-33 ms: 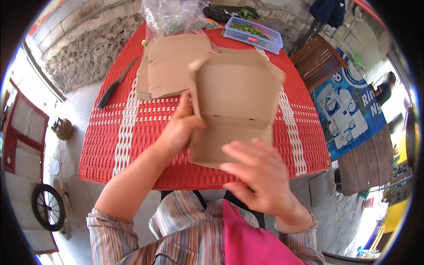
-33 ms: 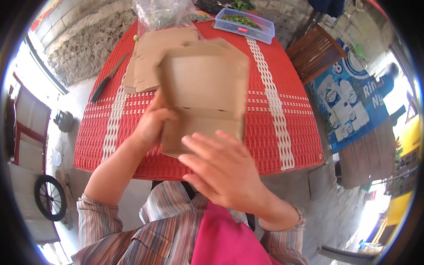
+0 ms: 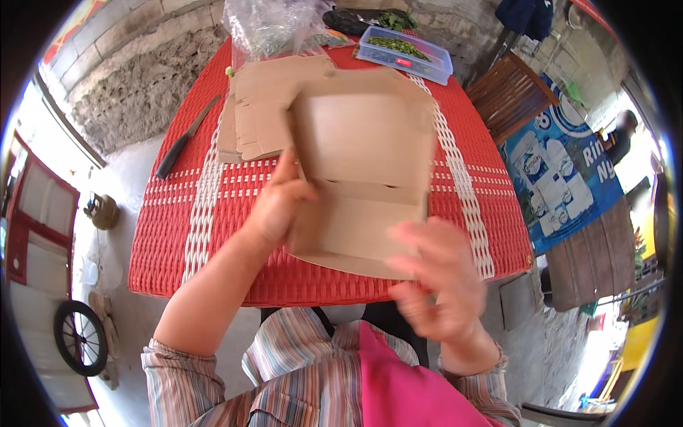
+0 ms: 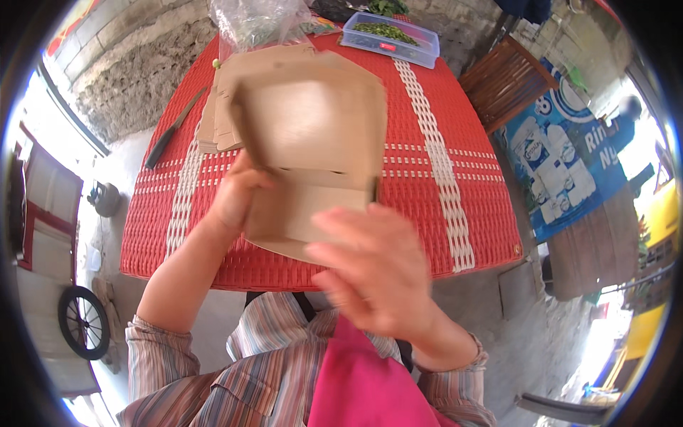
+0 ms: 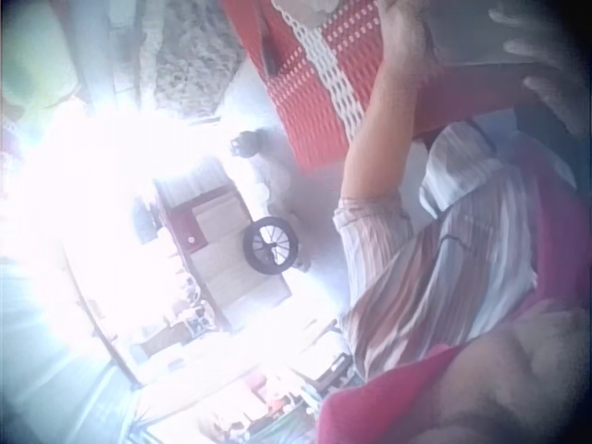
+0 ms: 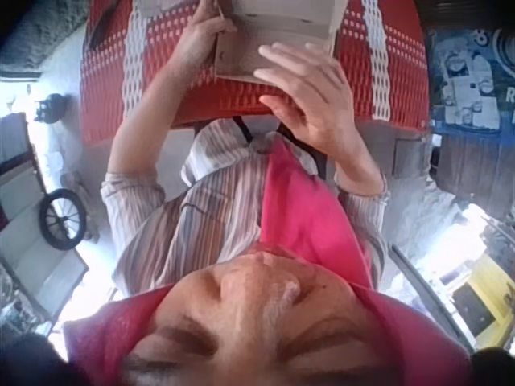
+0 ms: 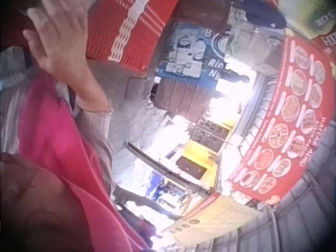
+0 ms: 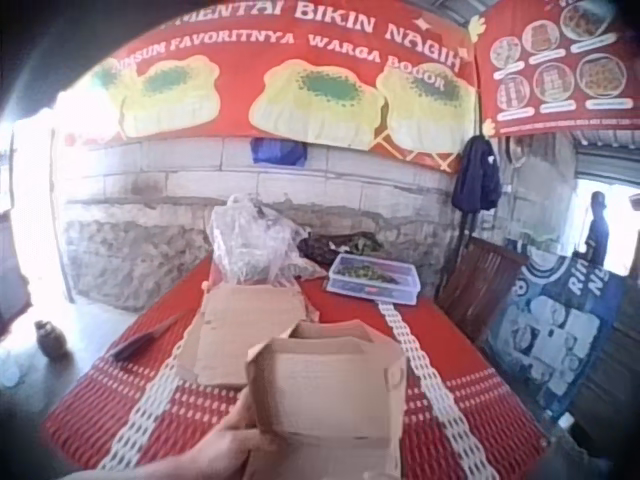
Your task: The person assembles flat cardboard pieces into small rectangular boxes by hand. They fold the sides and tuck the tabs into slots to form the box structure, then stack the completed boxes on a red woven mat.
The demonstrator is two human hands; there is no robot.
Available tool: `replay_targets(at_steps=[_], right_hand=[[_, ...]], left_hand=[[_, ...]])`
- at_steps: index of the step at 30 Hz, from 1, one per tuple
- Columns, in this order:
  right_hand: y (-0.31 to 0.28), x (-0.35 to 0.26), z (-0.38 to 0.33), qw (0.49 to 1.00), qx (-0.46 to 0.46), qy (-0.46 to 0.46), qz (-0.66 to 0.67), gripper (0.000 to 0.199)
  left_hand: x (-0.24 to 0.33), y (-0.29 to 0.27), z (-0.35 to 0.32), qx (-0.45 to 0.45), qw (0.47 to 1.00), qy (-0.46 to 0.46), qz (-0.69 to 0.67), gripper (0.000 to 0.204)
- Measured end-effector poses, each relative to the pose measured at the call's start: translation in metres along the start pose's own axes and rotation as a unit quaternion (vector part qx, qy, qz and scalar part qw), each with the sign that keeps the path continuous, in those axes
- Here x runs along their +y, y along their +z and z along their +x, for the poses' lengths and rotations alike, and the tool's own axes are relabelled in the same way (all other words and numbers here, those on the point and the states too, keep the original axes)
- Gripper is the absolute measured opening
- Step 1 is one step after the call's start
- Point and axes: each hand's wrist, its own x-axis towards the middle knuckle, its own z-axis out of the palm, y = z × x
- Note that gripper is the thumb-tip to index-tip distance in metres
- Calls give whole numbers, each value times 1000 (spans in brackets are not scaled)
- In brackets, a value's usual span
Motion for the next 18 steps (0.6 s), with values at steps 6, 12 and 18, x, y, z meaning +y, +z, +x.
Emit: replay_targets(at_steps=[6, 12, 18], right_hand=[[25, 30, -15, 842, 258, 310, 359, 57], [49, 14, -7, 868, 90, 307, 381, 91], [44, 22, -4, 869, 65, 318, 373, 78]], left_hand=[[2, -28, 15, 68, 997, -34, -28, 44], [-2, -33, 17, 40, 999, -31, 17, 38], [-11, -33, 11, 23, 999, -40, 25, 45]])
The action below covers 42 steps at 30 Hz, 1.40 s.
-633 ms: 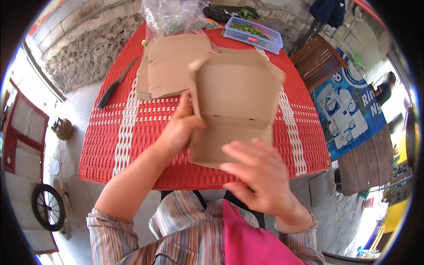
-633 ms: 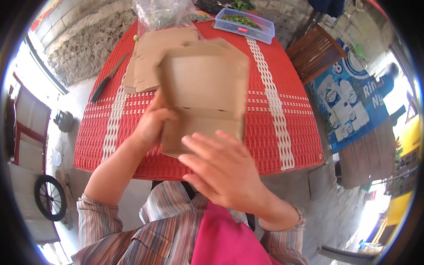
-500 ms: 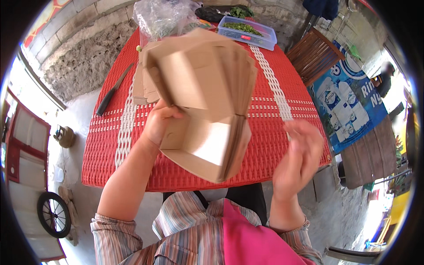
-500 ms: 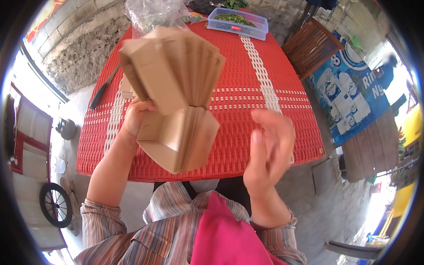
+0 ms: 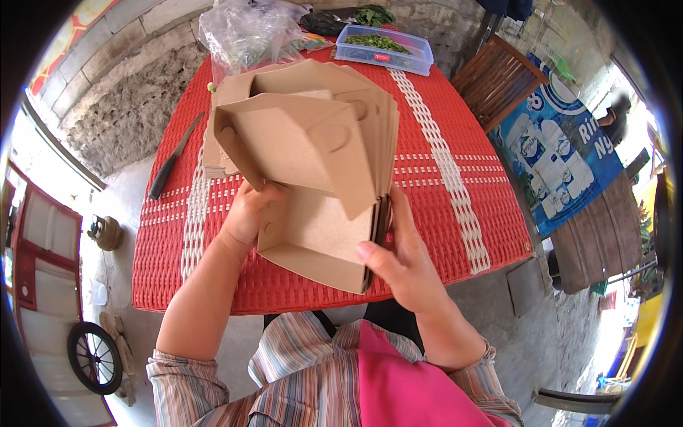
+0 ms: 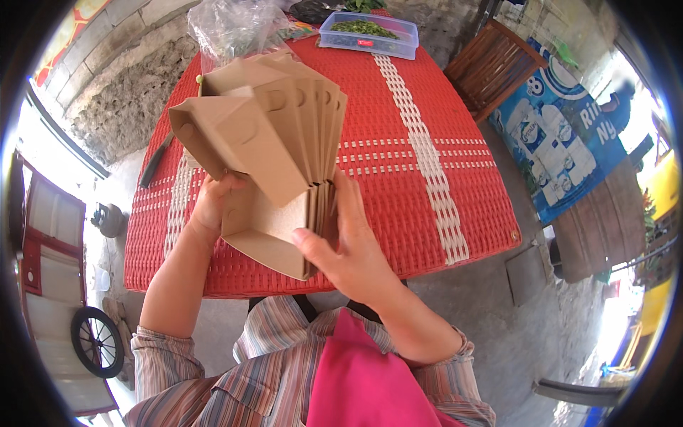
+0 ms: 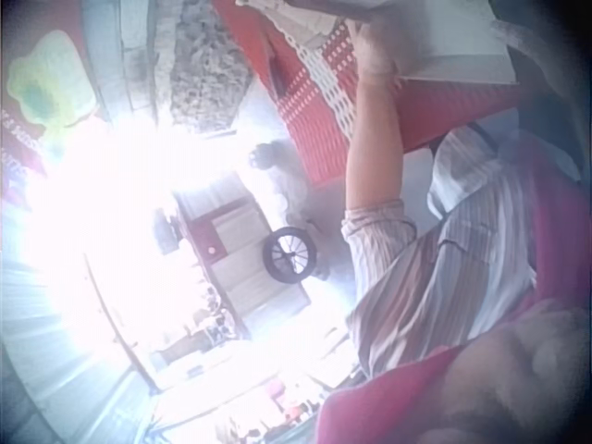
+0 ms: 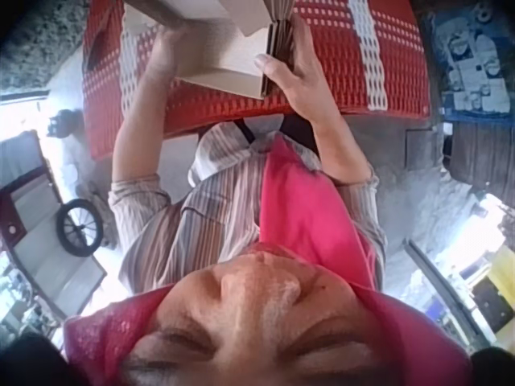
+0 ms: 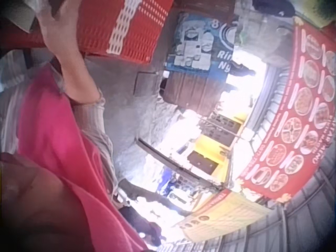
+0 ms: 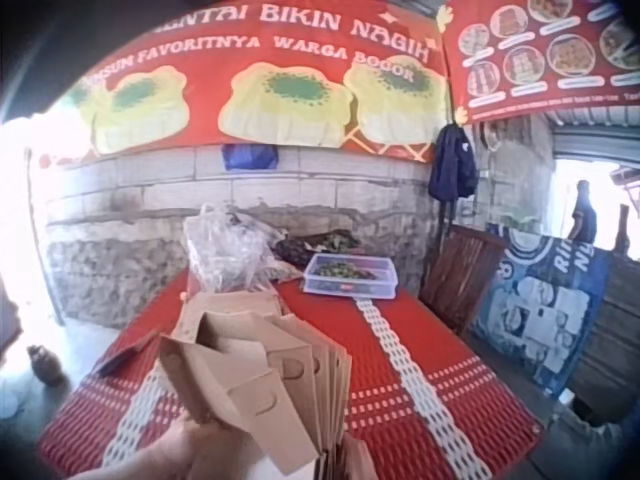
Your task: The person assembles flat cardboard pieces into small rectangular boxes by hand. They fold the sides and tuck the tabs into slots to form the box structure, then stack the completed boxes on a red woven mat.
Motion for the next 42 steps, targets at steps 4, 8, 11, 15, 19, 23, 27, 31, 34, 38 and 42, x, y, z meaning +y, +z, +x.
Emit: replay_targets(at_steps=[4, 8, 11, 15, 19, 23, 27, 31, 34, 38, 42], right_hand=[[-7, 5, 2, 997, 6, 17, 70, 69], [-12, 0, 2, 992, 18, 82, 97, 65], [-22, 8, 2, 995, 17, 80, 60, 62], [-25, 14, 7, 995, 57, 75, -21, 59], [-37, 19, 16, 994, 56, 63, -69, 61], [-36, 15, 28, 991, 61, 44, -107, 63], [-70, 48, 60, 993, 96, 41, -58, 62], [-112, 72, 129, 971, 198, 102, 83, 48], [-161, 112, 169, 958, 256, 112, 69, 51], [-167, 126, 187, 950, 278, 104, 96, 52], [-179, 141, 192, 950, 292, 93, -61, 56]], left_hand=[[10, 19, -10, -39, 998, -32, 24, 62], [17, 28, -13, -48, 996, -20, 67, 60], [25, 42, -17, -36, 998, 11, 53, 56], [4, 36, -6, -23, 994, 71, 75, 49], [-3, 39, -2, -26, 988, 109, 106, 52], [1, 35, -1, -42, 993, 92, 56, 64], [6, 25, 7, -91, 987, 134, 24, 71], [20, 1, 19, 48, 858, 308, 409, 62], [12, -15, 40, 120, 730, 300, 603, 56], [1, -30, 48, 116, 679, 276, 670, 49], [3, -26, 48, 92, 695, 233, 674, 43]])
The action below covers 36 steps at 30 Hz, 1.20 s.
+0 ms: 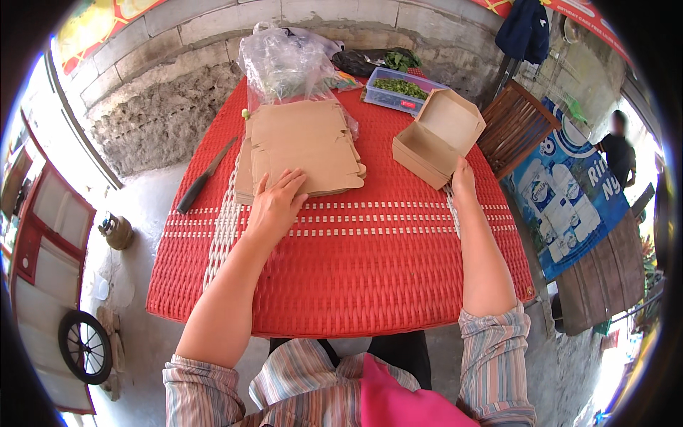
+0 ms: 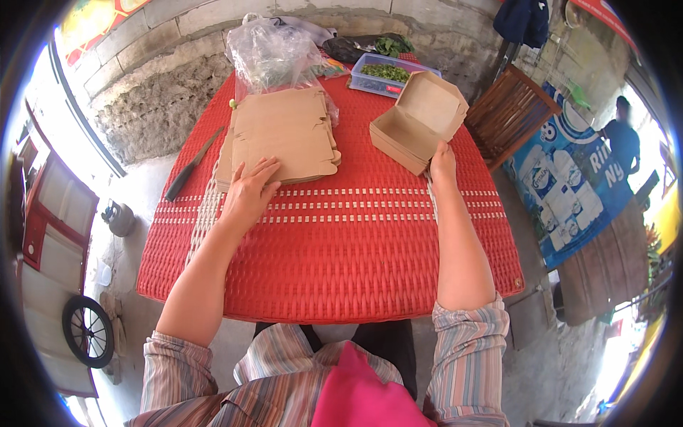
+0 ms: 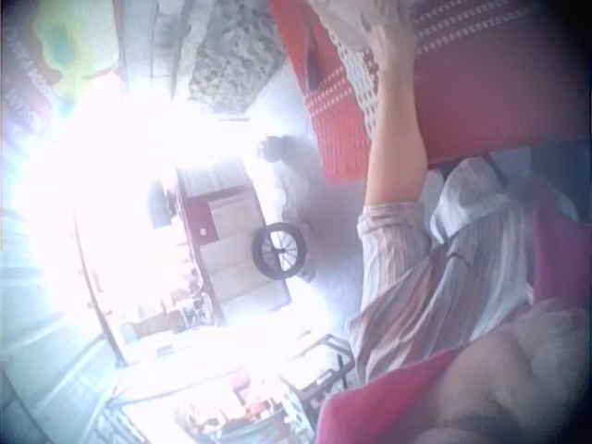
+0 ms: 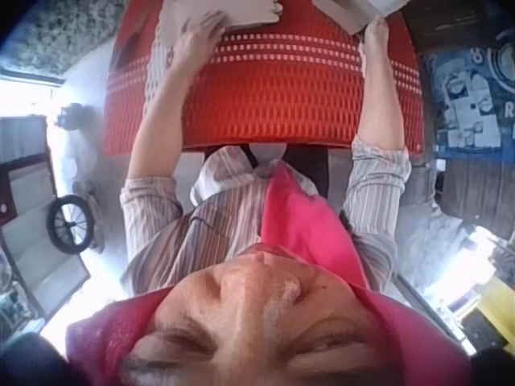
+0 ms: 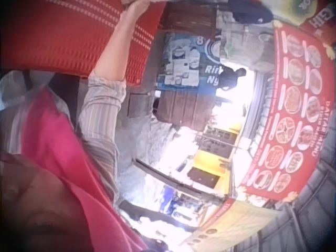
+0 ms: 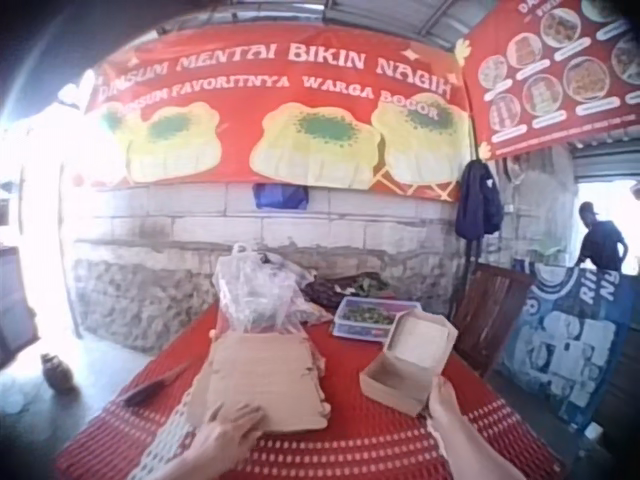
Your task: The person assembles flat cardboard pieces into small rectangular boxes by hand. They fold the sides and tuck the tabs into slots to form the box structure, then stack the completed boxes on a red woven mat.
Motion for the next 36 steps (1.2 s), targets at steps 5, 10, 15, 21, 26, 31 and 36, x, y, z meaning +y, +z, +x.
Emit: replay_targets(at_steps=[5, 10, 15, 21, 26, 31, 36], right_hand=[[-5, 5, 3, 999, 20, 25, -4, 64], [-30, 1, 2, 960, 230, -100, -126, 69], [-2, -45, -44, 930, 207, -292, -84, 41], [49, -68, -104, 867, -19, -460, -189, 20], [76, -60, -131, 804, -179, -502, -264, 21], [82, -48, -132, 786, -218, -500, -290, 30], [85, -55, -140, 782, -178, -512, -309, 41]], left_hand=[[-2, 0, -1, 27, 1000, 4, -15, 37], [4, -10, 0, 12, 998, -13, -59, 36], [-5, -15, 0, -5, 991, -47, -122, 38], [-4, -17, 1, -6, 981, -79, -178, 37], [-7, -18, 0, -11, 979, -66, -195, 36], [-8, -20, 0, 3, 988, -15, -154, 30], [5, -24, 1, 54, 995, 7, -82, 18]])
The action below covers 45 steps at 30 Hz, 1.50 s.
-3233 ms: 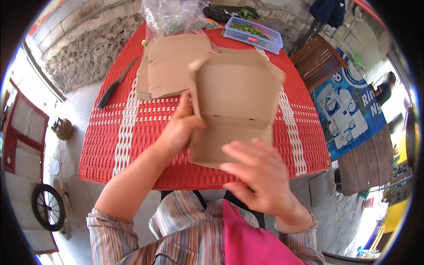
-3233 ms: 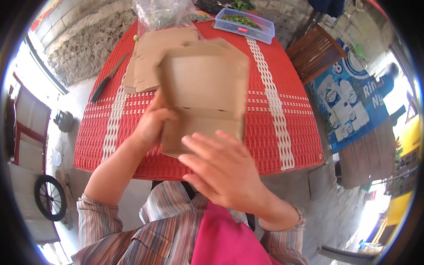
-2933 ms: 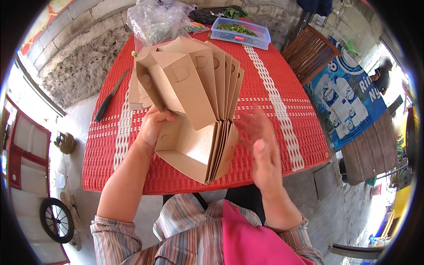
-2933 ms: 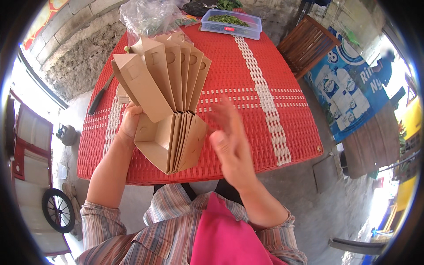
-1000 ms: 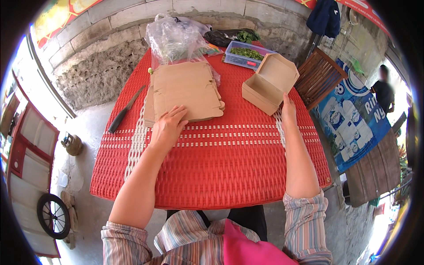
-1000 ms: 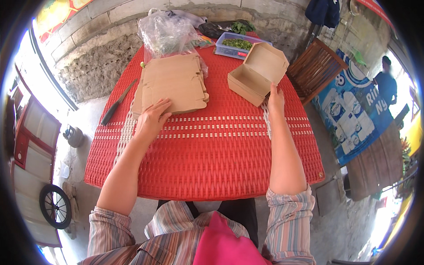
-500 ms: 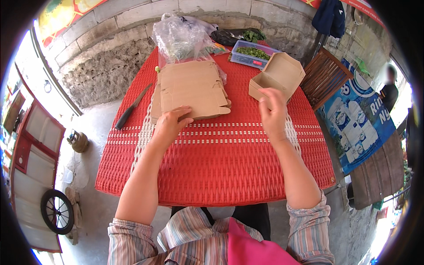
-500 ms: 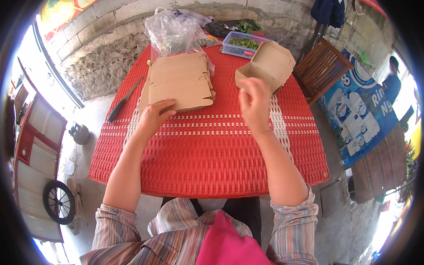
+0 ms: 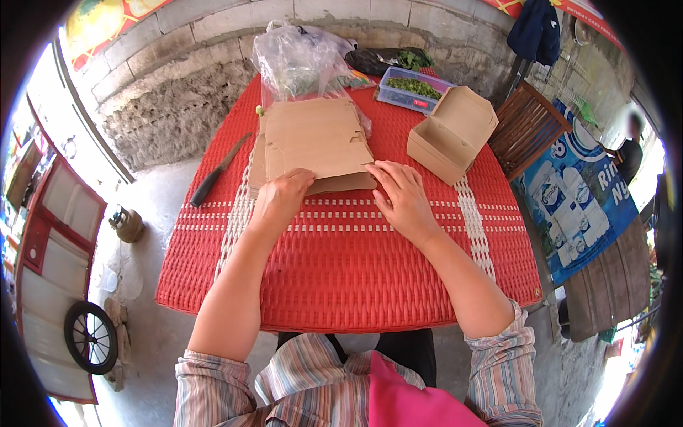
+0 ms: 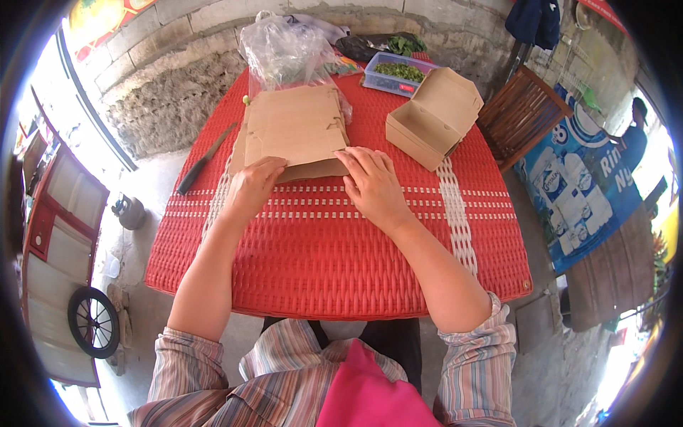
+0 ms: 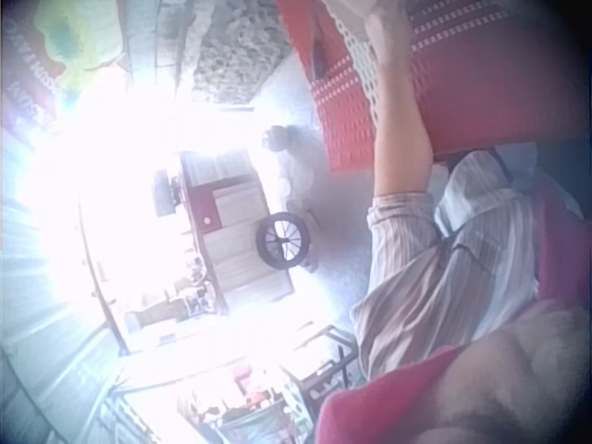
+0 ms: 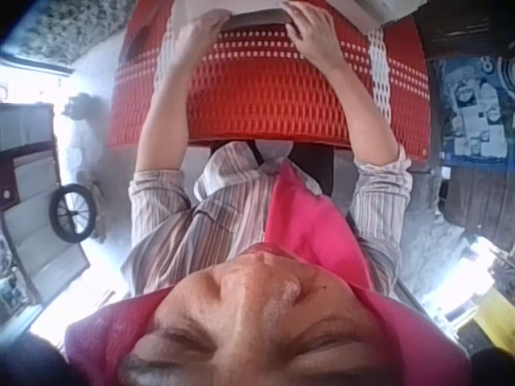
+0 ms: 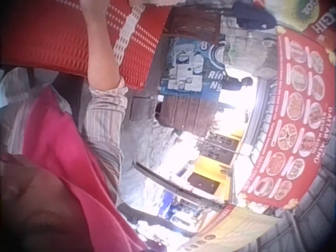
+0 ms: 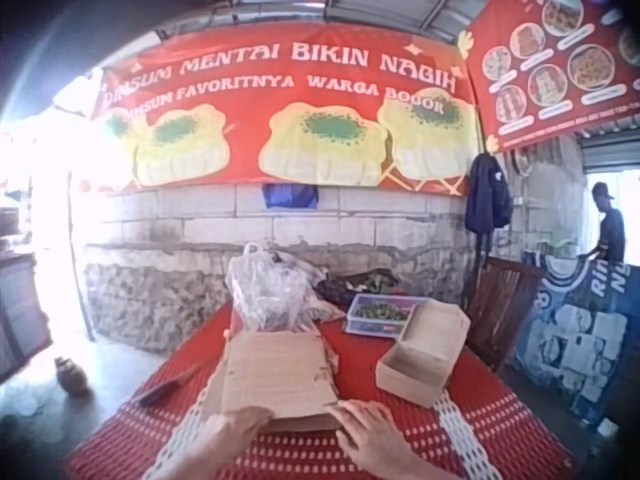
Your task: The person assembles flat cardboard pieces into small rectangular boxes by hand. They fold the sides and tuck the tabs into slots to form the box structure, then stack the completed boxes on a red woven mat.
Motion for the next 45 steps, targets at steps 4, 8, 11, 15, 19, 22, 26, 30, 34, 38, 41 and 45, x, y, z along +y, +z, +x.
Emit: replay_targets(at_steps=[4, 8, 11, 15, 19, 22, 26, 30, 34, 38, 41, 45], right_hand=[[-14, -16, 7, 994, 52, -24, -94, 39], [-34, -23, 3, 984, 48, -76, -152, 28], [-65, -42, -20, 993, -3, -56, -102, 22], [-102, -71, -80, 992, -70, -84, -57, 21], [-117, -93, -130, 991, -125, -50, 16, 22], [-123, -95, -147, 991, -124, -14, 46, 22], [-126, -103, -148, 993, -112, 7, 24, 20], [-123, -118, -140, 994, -99, 15, 43, 15], [-115, -106, -136, 985, -113, 82, 100, 11], [-101, -95, -126, 968, -143, 160, 131, 9], [-93, -93, -122, 964, -135, 182, 137, 10], [-97, -117, -118, 991, -59, 118, -29, 24]], left_hand=[[13, -5, 0, 75, 989, 112, 55, 14], [35, -12, -7, 135, 939, 289, 132, 21], [67, -24, -39, 63, 946, 288, 137, 24], [109, -31, -106, -46, 963, 254, 82, 26], [132, -25, -156, -85, 977, 192, 31, 24], [135, -27, -169, -70, 987, 144, -10, 22], [128, -23, -171, -37, 988, 145, -39, 18], [130, -20, -169, -29, 991, 111, -69, 11], [127, -17, -163, -23, 994, 37, -97, 4], [128, -11, -152, -42, 988, -92, -120, 4], [128, 0, -150, -11, 991, -97, -91, 5], [133, 5, -149, 35, 999, -36, 22, 10]])
